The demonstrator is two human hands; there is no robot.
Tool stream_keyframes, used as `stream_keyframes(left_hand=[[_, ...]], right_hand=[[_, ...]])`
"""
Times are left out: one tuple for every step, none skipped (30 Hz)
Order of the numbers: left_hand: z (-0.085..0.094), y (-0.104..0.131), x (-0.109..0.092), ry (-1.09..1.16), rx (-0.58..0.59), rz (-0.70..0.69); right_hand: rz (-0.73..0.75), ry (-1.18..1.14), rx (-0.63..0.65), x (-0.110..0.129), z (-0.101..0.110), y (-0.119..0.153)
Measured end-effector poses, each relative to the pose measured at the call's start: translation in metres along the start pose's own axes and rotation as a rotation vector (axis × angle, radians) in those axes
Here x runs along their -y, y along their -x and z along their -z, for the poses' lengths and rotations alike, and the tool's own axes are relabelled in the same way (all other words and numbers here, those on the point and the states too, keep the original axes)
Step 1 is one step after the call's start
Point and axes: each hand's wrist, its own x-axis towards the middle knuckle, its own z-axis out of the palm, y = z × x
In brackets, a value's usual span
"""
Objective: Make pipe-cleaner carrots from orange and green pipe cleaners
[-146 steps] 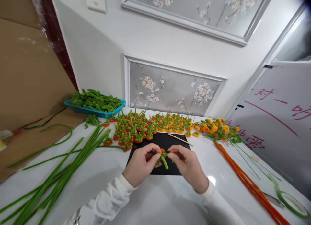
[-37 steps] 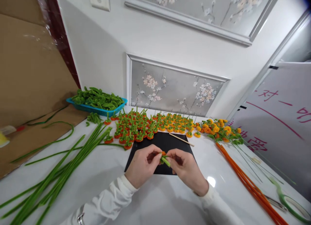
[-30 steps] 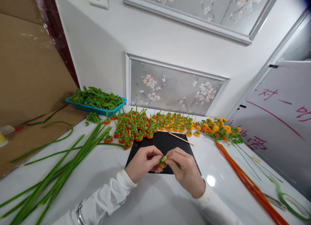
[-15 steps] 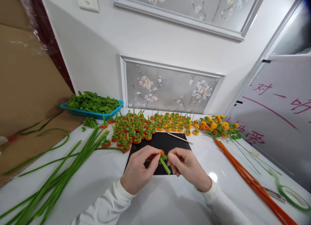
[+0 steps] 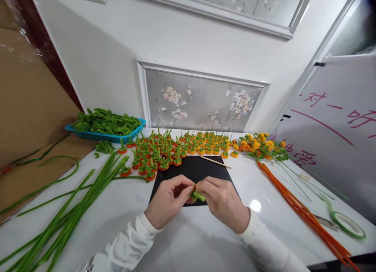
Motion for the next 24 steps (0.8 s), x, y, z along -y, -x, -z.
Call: stream_keyframes(left_hand=[[-0.0002,-0.0001,-0.0002,0.026,-0.008,0.003],[-0.0004,-0.0001,-0.0004,0.055,-0.022,0.006],[-0.0007,0.0001,-0.0007,0.085,-0.039,0.010],[-0.0009,0.0003,-0.0011,0.113,-0.058,0.013],[-0.0010,0.0006,-0.0015,0.140,-0.073,0.018],[-0.0009,0.0010,-0.0020,0.163,-0.084,0.025],[-0.0008,0.0013,-0.0024,0.182,-0.090,0.034],[-0.0006,0.0015,-0.0028,0.198,-0.094,0.044],[-0.0004,0.0015,-0.0030,0.211,-0.096,0.051],[-0.0003,0.0015,-0.0032,0.220,-0.097,0.058],[-0.0003,0.0013,-0.0032,0.225,-0.098,0.063],[-0.0004,0.0010,-0.0031,0.226,-0.098,0.066],[-0.0007,0.0008,-0.0030,0.226,-0.098,0.067],[-0.0009,0.0007,-0.0027,0.224,-0.096,0.067],[-0.0010,0.0008,-0.0025,0.223,-0.092,0.071],[-0.0010,0.0011,-0.0021,0.226,-0.085,0.077],[-0.0008,0.0014,-0.0018,0.236,-0.073,0.083],[-0.0004,0.0018,-0.0015,0.251,-0.055,0.087],[0.0001,0.0021,-0.0011,0.270,-0.034,0.089],[0.0006,0.0022,-0.0009,0.286,-0.009,0.087],[0.0010,0.0021,-0.0006,0.291,0.015,0.079],[0.0013,0.0017,-0.0004,0.281,0.032,0.067],[0.0014,0.0012,-0.0001,0.257,0.042,0.055],[0.0013,0.0005,0.0002,0.223,0.046,0.044]], right_hand=[[-0.026,-0.005,-0.034,0.0007,-0.0012,0.0000],[-0.059,-0.032,-0.070,0.0011,-0.0021,-0.0004],[-0.101,-0.084,-0.098,0.0012,-0.0025,-0.0009],[-0.151,-0.161,-0.114,0.0007,-0.0024,-0.0015],[-0.207,-0.258,-0.119,-0.0002,-0.0018,-0.0022],[-0.264,-0.363,-0.114,-0.0015,-0.0010,-0.0026],[-0.318,-0.464,-0.104,-0.0028,-0.0001,-0.0029],[-0.364,-0.551,-0.095,-0.0041,0.0009,-0.0029],[-0.399,-0.620,-0.093,-0.0051,0.0019,-0.0028],[-0.424,-0.671,-0.092,-0.0056,0.0027,-0.0025],[-0.442,-0.709,-0.089,-0.0055,0.0035,-0.0021],[-0.453,-0.738,-0.078,-0.0048,0.0040,-0.0019],[-0.460,-0.760,-0.062,-0.0037,0.0044,-0.0017],[-0.463,-0.773,-0.045,-0.0024,0.0046,-0.0017],[-0.464,-0.773,-0.031,-0.0011,0.0046,-0.0018],[-0.464,-0.761,-0.023,-0.0001,0.0043,-0.0020],[-0.462,-0.742,-0.020,0.0006,0.0039,-0.0023],[-0.460,-0.721,-0.018,0.0008,0.0032,-0.0027],[-0.461,-0.706,-0.018,0.0005,0.0023,-0.0030],[-0.463,-0.705,-0.021,-0.0003,0.0014,-0.0033],[-0.467,-0.716,-0.024,-0.0012,0.0006,-0.0034],[-0.471,-0.736,-0.029,-0.0023,-0.0002,-0.0035],[-0.475,-0.758,-0.029,-0.0034,-0.0007,-0.0035],[-0.477,-0.776,-0.026,-0.0043,-0.0008,-0.0032]])
